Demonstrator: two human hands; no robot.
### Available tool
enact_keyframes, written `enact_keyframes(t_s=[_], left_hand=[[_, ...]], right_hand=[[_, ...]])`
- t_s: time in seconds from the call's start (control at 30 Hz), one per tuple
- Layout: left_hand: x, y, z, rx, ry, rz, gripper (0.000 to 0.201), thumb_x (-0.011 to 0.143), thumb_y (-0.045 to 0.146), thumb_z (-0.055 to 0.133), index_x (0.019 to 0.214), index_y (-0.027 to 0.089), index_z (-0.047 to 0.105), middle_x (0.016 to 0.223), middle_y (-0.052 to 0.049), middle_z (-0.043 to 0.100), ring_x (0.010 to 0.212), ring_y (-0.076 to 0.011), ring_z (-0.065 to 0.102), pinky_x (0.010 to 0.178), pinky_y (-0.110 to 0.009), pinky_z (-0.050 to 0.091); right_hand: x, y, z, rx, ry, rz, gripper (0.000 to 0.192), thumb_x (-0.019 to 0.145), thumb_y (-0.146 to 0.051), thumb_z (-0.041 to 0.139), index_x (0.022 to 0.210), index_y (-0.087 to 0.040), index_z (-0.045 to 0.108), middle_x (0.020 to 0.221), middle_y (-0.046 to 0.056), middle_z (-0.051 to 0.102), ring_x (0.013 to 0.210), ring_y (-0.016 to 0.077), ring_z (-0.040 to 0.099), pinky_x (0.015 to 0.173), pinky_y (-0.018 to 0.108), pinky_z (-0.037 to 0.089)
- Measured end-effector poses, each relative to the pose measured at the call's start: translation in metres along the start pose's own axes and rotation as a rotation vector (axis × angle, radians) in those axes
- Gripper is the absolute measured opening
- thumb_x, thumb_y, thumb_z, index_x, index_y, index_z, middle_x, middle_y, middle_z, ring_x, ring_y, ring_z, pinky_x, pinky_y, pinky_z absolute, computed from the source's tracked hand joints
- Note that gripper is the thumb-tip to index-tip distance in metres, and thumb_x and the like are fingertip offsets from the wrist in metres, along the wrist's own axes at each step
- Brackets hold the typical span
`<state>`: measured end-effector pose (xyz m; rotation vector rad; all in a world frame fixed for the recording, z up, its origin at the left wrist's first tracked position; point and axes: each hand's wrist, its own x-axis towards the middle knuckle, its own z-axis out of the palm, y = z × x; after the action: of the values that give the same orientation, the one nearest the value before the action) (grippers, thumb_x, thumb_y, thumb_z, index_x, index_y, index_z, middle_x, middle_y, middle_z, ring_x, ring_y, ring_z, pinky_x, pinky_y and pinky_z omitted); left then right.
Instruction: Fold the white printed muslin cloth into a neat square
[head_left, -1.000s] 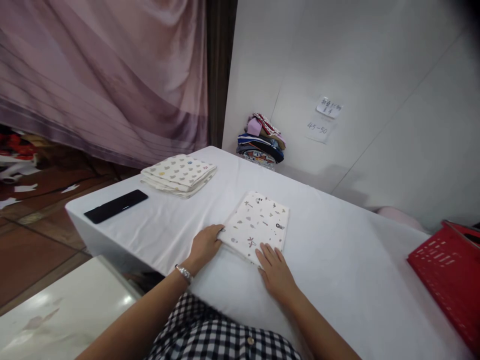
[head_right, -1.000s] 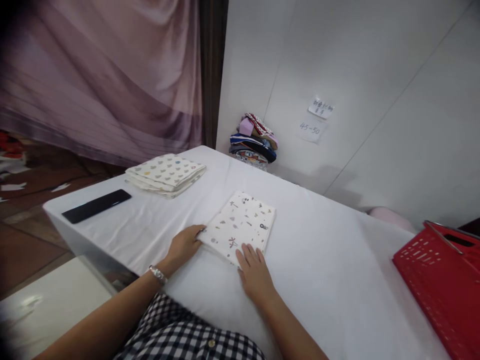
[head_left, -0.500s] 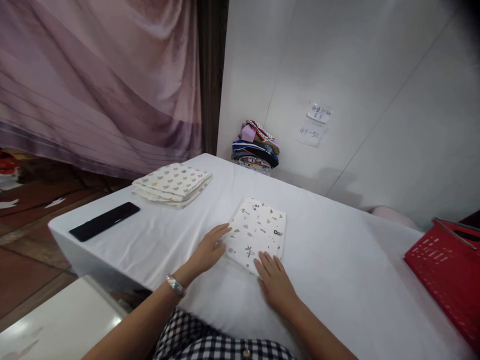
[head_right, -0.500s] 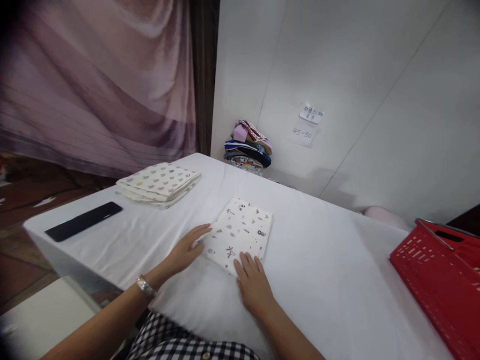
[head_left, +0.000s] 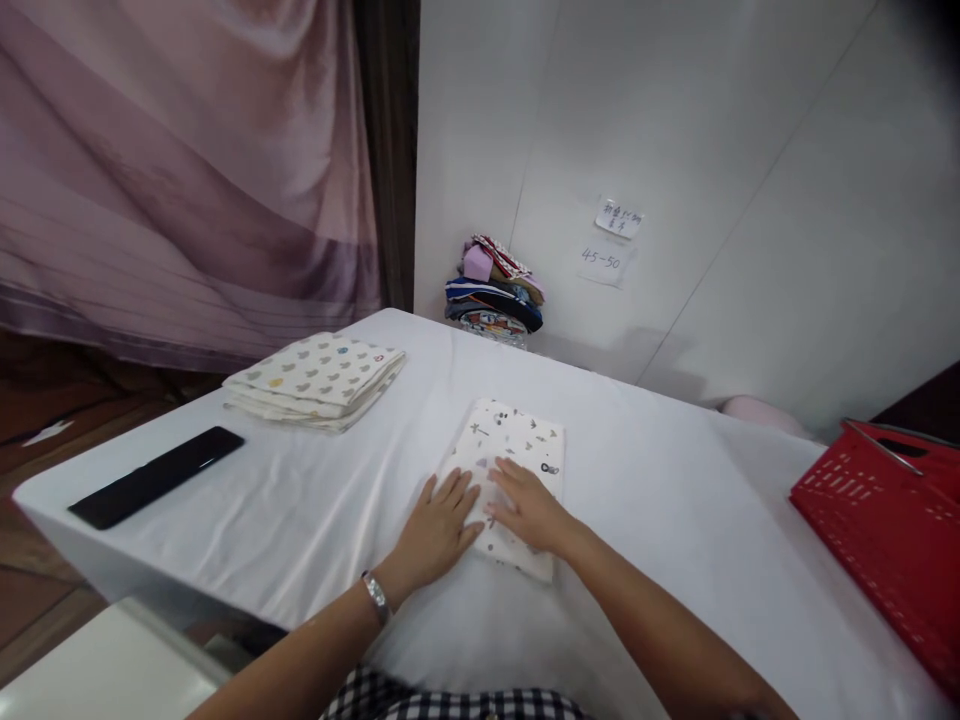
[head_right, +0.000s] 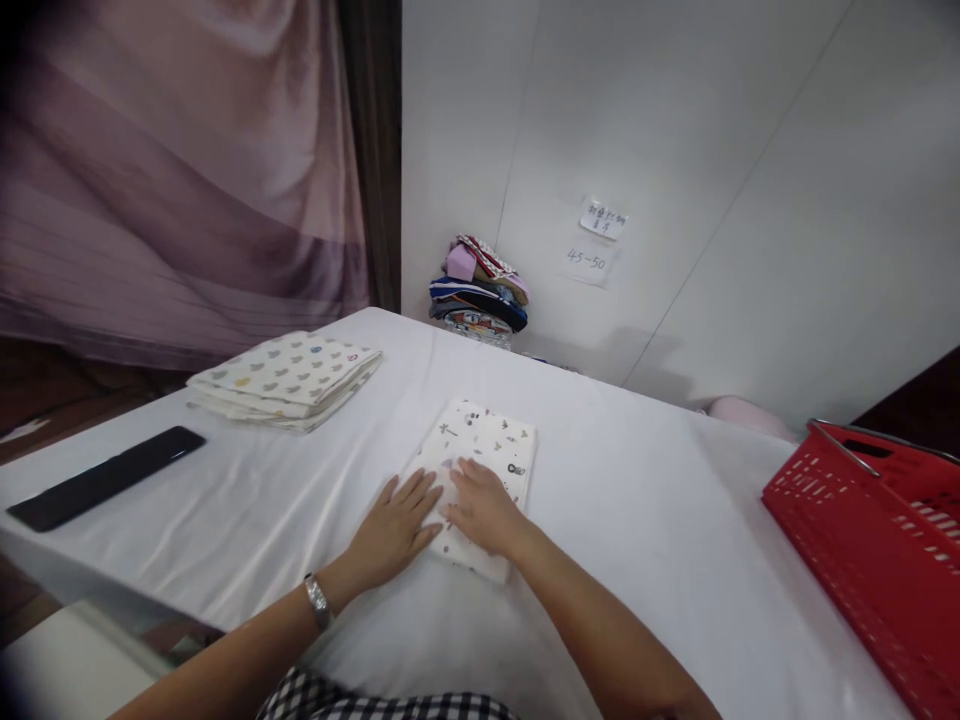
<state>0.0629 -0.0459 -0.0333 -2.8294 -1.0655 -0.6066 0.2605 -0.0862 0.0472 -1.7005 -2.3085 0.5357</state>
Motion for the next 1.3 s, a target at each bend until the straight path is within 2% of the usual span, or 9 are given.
enact_keyframes(t_s=[0.1,0.2,0.33,0.5,0.8,1.0,1.07,1.17,1.3], left_hand=[[0.001,0.002,-0.002,-0.007,0.004,-0.005,0.051,0.093,0.049,0.035,0.134,0.021,0.049,0.143,-0.011,0.044,0.135,-0.0289,0.035,0.109,-0.054,0.026],[0.000,0.003,-0.003,-0.019,0.008,-0.014,0.050,0.093,0.049,0.036,0.132,0.022,0.051,0.142,-0.010,0.045,0.134,-0.0285,0.037,0.109,-0.054,0.026],[-0.002,0.003,-0.004,-0.022,-0.005,-0.026,0.048,0.092,0.046,0.038,0.133,0.023,0.050,0.141,-0.008,0.047,0.134,-0.0274,0.037,0.111,-0.052,0.025],[-0.003,0.001,-0.003,-0.033,-0.005,-0.017,0.048,0.092,0.045,0.038,0.134,0.024,0.048,0.142,-0.008,0.046,0.135,-0.0270,0.036,0.111,-0.051,0.025],[-0.001,0.002,-0.003,-0.023,-0.039,-0.023,0.048,0.093,0.044,0.037,0.133,0.022,0.049,0.142,-0.010,0.045,0.134,-0.0296,0.036,0.109,-0.054,0.027],[-0.001,0.001,-0.002,0.015,-0.018,0.002,0.048,0.093,0.045,0.038,0.132,0.021,0.050,0.142,-0.009,0.046,0.133,-0.0291,0.038,0.108,-0.053,0.028],[-0.001,0.000,-0.001,0.035,0.002,0.010,0.047,0.093,0.044,0.038,0.132,0.022,0.051,0.141,-0.008,0.047,0.133,-0.0282,0.038,0.109,-0.051,0.028],[-0.001,0.001,-0.001,0.051,0.026,0.010,0.047,0.093,0.044,0.038,0.131,0.022,0.051,0.141,-0.007,0.048,0.132,-0.0276,0.039,0.109,-0.050,0.028],[0.000,0.001,0.000,0.042,0.023,0.001,0.046,0.092,0.045,0.038,0.131,0.023,0.052,0.140,-0.007,0.049,0.133,-0.0270,0.038,0.108,-0.050,0.028]], right_hand=[[0.059,0.000,-0.003,-0.048,0.060,0.059,0.064,0.093,-0.048,0.039,0.145,-0.011,0.030,0.155,0.013,0.016,0.143,0.0257,0.011,0.114,0.043,0.017],[0.108,0.013,0.000,-0.124,0.116,0.151,0.065,0.094,-0.049,0.035,0.147,-0.012,0.026,0.156,0.012,0.011,0.144,0.0242,0.005,0.115,0.044,0.009],[0.135,0.046,0.012,-0.188,0.082,0.323,0.069,0.094,-0.054,0.025,0.148,-0.011,0.022,0.156,0.010,0.012,0.144,0.0216,0.005,0.115,0.043,0.001],[0.136,0.067,0.025,-0.208,0.086,0.338,0.072,0.093,-0.058,0.019,0.149,-0.013,0.019,0.157,0.007,0.009,0.144,0.0201,0.003,0.115,0.041,-0.002],[0.141,0.062,0.026,-0.167,0.089,0.372,0.075,0.092,-0.060,0.016,0.149,-0.011,0.017,0.157,0.007,0.005,0.144,0.0210,-0.002,0.114,0.042,-0.004],[0.142,0.059,0.021,-0.120,0.067,0.372,0.072,0.093,-0.056,0.020,0.149,-0.011,0.018,0.157,0.008,0.007,0.144,0.0208,0.002,0.114,0.042,-0.003],[0.136,0.060,0.013,-0.099,0.052,0.397,0.071,0.092,-0.056,0.022,0.149,-0.013,0.019,0.157,0.007,0.004,0.144,0.0212,0.000,0.114,0.042,-0.001],[0.114,0.070,0.006,-0.142,0.110,0.472,0.075,0.091,-0.059,0.025,0.149,-0.012,0.017,0.157,0.007,0.000,0.144,0.0219,-0.005,0.114,0.044,-0.003],[0.085,0.089,0.013,-0.199,0.108,0.581,0.075,0.092,-0.058,0.021,0.150,-0.011,0.014,0.157,0.007,0.004,0.144,0.0219,-0.002,0.113,0.045,-0.003]])
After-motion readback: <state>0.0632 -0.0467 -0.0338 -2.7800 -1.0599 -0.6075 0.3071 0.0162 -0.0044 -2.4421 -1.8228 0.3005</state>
